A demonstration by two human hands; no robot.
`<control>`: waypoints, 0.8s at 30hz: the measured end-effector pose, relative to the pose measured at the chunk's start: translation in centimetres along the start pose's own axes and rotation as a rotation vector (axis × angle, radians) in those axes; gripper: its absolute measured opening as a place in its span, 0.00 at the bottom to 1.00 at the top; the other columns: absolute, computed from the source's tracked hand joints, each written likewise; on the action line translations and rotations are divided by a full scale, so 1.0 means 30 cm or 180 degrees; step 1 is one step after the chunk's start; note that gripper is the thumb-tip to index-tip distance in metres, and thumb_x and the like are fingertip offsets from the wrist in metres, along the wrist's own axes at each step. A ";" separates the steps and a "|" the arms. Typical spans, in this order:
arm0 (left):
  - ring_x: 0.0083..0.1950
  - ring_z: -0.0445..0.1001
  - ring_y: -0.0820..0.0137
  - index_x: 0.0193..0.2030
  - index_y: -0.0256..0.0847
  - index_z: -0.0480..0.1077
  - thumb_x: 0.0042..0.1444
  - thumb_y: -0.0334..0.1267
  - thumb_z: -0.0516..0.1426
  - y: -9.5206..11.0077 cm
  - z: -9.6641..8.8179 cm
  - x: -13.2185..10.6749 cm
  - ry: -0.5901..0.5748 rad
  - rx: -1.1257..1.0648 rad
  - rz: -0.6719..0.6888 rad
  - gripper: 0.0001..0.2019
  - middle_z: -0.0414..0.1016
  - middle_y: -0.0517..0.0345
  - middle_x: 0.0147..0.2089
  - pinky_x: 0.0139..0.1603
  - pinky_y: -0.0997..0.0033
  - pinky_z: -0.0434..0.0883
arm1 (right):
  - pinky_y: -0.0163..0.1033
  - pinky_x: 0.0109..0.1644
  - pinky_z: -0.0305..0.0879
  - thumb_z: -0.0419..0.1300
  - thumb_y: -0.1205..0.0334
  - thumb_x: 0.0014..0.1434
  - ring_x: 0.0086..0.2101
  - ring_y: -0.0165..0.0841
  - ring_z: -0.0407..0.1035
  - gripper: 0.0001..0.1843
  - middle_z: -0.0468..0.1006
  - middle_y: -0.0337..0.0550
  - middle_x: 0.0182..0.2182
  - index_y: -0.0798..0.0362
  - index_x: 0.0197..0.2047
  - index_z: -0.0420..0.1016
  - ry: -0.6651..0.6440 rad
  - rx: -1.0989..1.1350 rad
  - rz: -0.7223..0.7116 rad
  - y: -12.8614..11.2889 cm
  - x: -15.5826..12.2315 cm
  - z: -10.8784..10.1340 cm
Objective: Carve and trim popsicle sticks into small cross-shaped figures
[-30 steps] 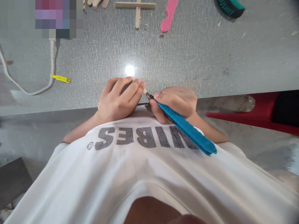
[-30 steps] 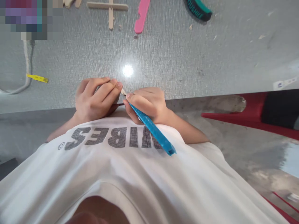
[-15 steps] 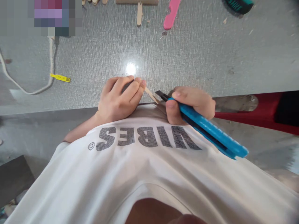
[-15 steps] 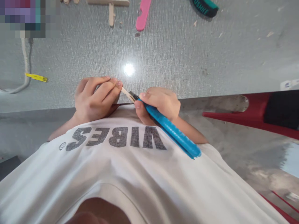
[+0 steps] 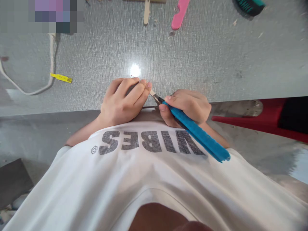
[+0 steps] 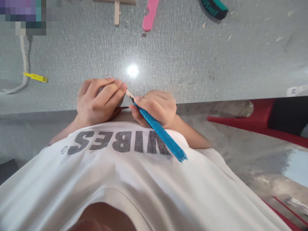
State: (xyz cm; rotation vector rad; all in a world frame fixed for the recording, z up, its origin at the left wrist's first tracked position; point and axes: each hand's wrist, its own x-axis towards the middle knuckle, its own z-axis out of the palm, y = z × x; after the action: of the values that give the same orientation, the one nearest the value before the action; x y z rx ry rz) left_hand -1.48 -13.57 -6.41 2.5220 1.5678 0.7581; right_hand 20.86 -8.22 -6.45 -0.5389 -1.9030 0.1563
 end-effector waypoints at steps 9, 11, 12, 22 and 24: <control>0.66 0.85 0.56 0.69 0.52 0.75 0.77 0.31 0.57 0.002 -0.003 0.007 0.0040 0.0016 0.0014 0.19 0.88 0.54 0.60 0.65 0.46 0.82 | 0.38 0.22 0.63 0.63 0.55 0.76 0.18 0.28 0.63 0.06 0.73 0.32 0.22 0.45 0.45 0.76 -0.0297 -0.0124 0.0166 0.007 -0.037 -0.022; 0.66 0.85 0.56 0.68 0.52 0.75 0.77 0.31 0.57 0.001 -0.002 0.008 0.0058 0.0021 0.0035 0.19 0.88 0.53 0.60 0.64 0.46 0.82 | 0.37 0.24 0.64 0.64 0.61 0.74 0.19 0.28 0.67 0.02 0.76 0.32 0.24 0.45 0.45 0.75 -0.0250 0.0055 0.0190 -0.001 -0.014 -0.024; 0.66 0.85 0.55 0.68 0.52 0.75 0.77 0.31 0.56 0.000 -0.001 0.007 0.0066 0.0011 0.0042 0.19 0.88 0.53 0.60 0.64 0.46 0.82 | 0.37 0.25 0.65 0.65 0.63 0.73 0.20 0.28 0.67 0.03 0.76 0.32 0.25 0.46 0.44 0.75 -0.0266 0.0115 0.0219 -0.007 -0.003 -0.026; 0.66 0.85 0.55 0.68 0.51 0.76 0.77 0.33 0.56 -0.008 0.003 0.008 0.0062 -0.0032 0.0076 0.17 0.88 0.53 0.59 0.65 0.45 0.80 | 0.39 0.26 0.67 0.65 0.60 0.73 0.21 0.31 0.67 0.08 0.72 0.31 0.23 0.44 0.41 0.71 -0.0558 0.0034 0.0402 -0.021 0.019 -0.029; 0.65 0.85 0.55 0.67 0.50 0.76 0.78 0.33 0.56 -0.007 0.002 0.011 0.0088 0.0032 0.0116 0.16 0.88 0.53 0.59 0.63 0.46 0.81 | 0.38 0.25 0.66 0.64 0.57 0.75 0.20 0.30 0.66 0.07 0.73 0.31 0.24 0.44 0.42 0.71 -0.0463 -0.0083 0.0355 -0.014 -0.004 -0.026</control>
State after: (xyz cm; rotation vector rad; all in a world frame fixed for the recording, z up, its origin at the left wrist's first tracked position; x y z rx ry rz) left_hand -1.51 -13.18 -6.41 2.5648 1.5418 0.7948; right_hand 21.47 -8.74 -6.10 -0.6671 -2.0188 0.2493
